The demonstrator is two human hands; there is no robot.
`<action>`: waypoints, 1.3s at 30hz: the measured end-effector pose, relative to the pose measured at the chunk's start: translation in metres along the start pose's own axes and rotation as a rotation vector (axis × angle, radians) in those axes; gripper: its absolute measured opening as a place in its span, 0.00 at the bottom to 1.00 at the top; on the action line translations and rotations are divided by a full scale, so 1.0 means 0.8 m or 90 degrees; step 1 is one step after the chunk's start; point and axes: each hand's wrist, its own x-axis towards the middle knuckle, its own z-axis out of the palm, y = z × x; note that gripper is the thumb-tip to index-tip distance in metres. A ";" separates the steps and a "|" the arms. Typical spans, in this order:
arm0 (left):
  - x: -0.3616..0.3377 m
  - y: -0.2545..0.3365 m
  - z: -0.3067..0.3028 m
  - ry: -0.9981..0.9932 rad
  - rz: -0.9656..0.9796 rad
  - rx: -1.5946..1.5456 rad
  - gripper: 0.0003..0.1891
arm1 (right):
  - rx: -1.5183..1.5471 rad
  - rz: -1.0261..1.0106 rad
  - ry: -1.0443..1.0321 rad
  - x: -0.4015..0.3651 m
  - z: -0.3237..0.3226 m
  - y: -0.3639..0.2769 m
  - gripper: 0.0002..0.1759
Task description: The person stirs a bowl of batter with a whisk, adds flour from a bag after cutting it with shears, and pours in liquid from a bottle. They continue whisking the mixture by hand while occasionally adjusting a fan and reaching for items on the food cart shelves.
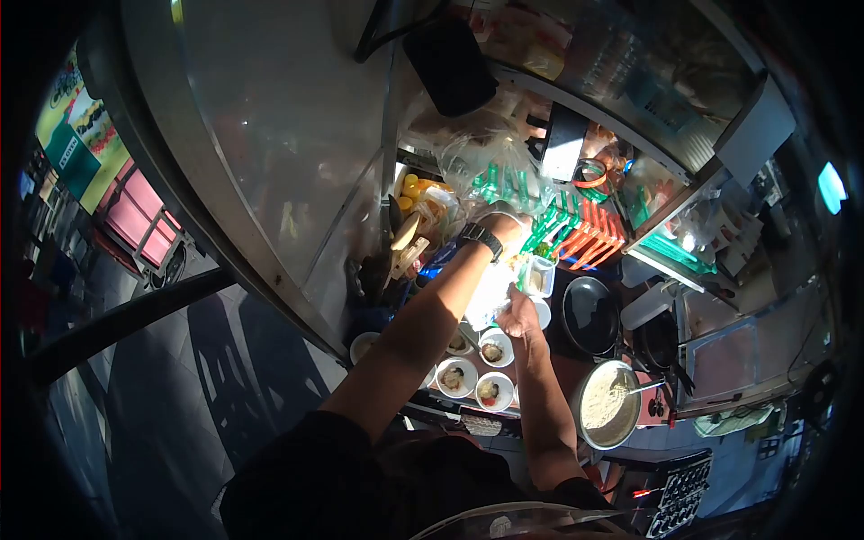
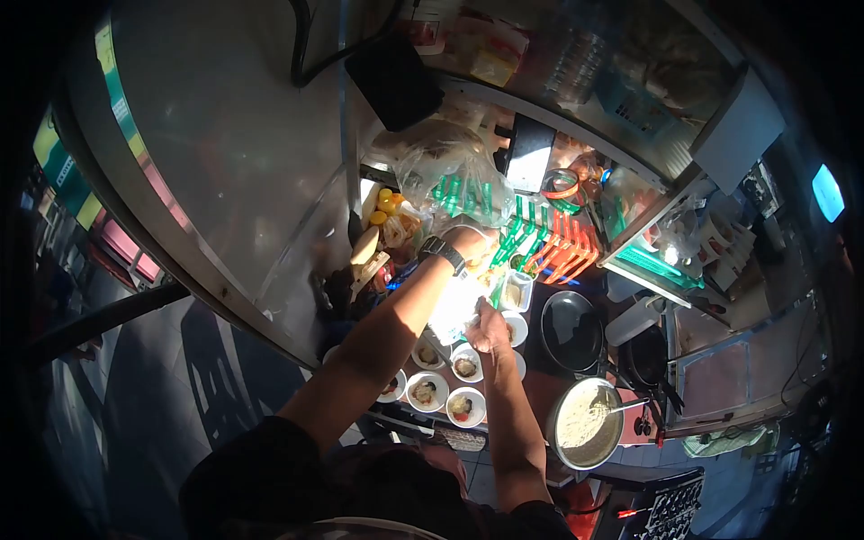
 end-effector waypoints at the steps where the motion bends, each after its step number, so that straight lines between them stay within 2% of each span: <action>1: 0.008 0.003 0.009 0.010 0.015 0.005 0.17 | -0.001 0.002 -0.001 0.007 0.009 0.004 0.23; 3: 0.021 0.005 0.026 0.026 0.046 0.017 0.16 | 0.056 0.035 -0.081 0.018 0.021 0.013 0.24; 5: 0.033 0.009 0.045 0.044 0.078 0.028 0.15 | 0.093 0.045 -0.084 0.036 0.033 0.020 0.23; 8: 0.039 0.000 0.063 0.069 0.119 0.045 0.13 | 0.168 0.059 -0.208 0.044 0.053 0.028 0.24; 9: 0.044 -0.003 0.067 0.078 0.132 0.050 0.13 | 0.166 0.063 -0.207 0.055 0.049 0.033 0.24; 12: 0.045 -0.017 0.078 0.107 0.173 0.065 0.12 | 0.313 0.009 -0.560 0.084 0.045 0.049 0.23; 17: 0.056 -0.033 0.101 0.156 0.225 0.085 0.10 | 0.229 -0.004 -0.581 0.084 0.030 0.072 0.23; 19: 0.063 -0.049 0.117 -0.122 0.180 0.267 0.09 | 0.188 -0.012 -0.594 0.095 0.065 0.100 0.23; 20: 0.064 -0.058 0.127 -0.126 0.153 0.224 0.08 | 0.169 -0.015 -0.600 0.087 0.037 0.092 0.23; 21: 0.025 0.004 0.068 -0.119 0.098 0.194 0.08 | 0.150 -0.018 -0.606 0.089 0.065 0.129 0.23; 22: 0.036 -0.015 0.086 -0.112 0.116 0.206 0.10 | 0.132 -0.021 -0.612 0.079 0.061 0.148 0.23; 23: 0.049 -0.037 0.106 -0.104 0.134 0.219 0.12 | 0.114 -0.024 -0.619 0.083 0.035 0.110 0.23; 24: 0.032 -0.007 0.083 -0.055 0.058 0.151 0.16 | 0.096 -0.027 -0.626 0.071 0.018 0.103 0.23; 25: 0.030 -0.007 0.077 -0.051 0.053 0.151 0.16 | 0.077 -0.030 -0.632 0.074 0.023 0.120 0.23; 30: 0.037 -0.029 0.093 0.064 0.175 0.212 0.11 | -0.020 -0.056 -0.652 0.075 0.028 0.138 0.23; 32: 0.044 -0.039 0.102 0.111 0.223 0.239 0.09 | -0.058 -0.066 -0.662 0.085 0.026 0.117 0.23; 33: 0.048 -0.045 0.108 0.134 0.248 0.253 0.09 | -0.077 -0.072 -0.667 0.115 0.053 0.113 0.23; 34: 0.054 -0.051 0.114 0.158 0.272 0.267 0.08 | -0.096 -0.078 -0.673 0.096 0.026 0.101 0.23; 35: 0.063 -0.058 0.124 0.161 0.269 0.267 0.08 | -0.116 -0.083 -0.679 0.112 0.058 0.107 0.23; 37: 0.080 -0.075 0.146 0.160 0.274 0.330 0.08 | -0.153 -0.093 -0.690 0.109 0.051 0.110 0.23; 38: 0.043 -0.023 0.099 0.091 0.026 0.053 0.06 | -0.170 -0.098 -0.695 0.110 0.033 0.097 0.23; 39: 0.039 -0.020 0.090 0.093 0.022 0.054 0.06 | -0.187 -0.103 -0.699 0.111 0.026 0.094 0.23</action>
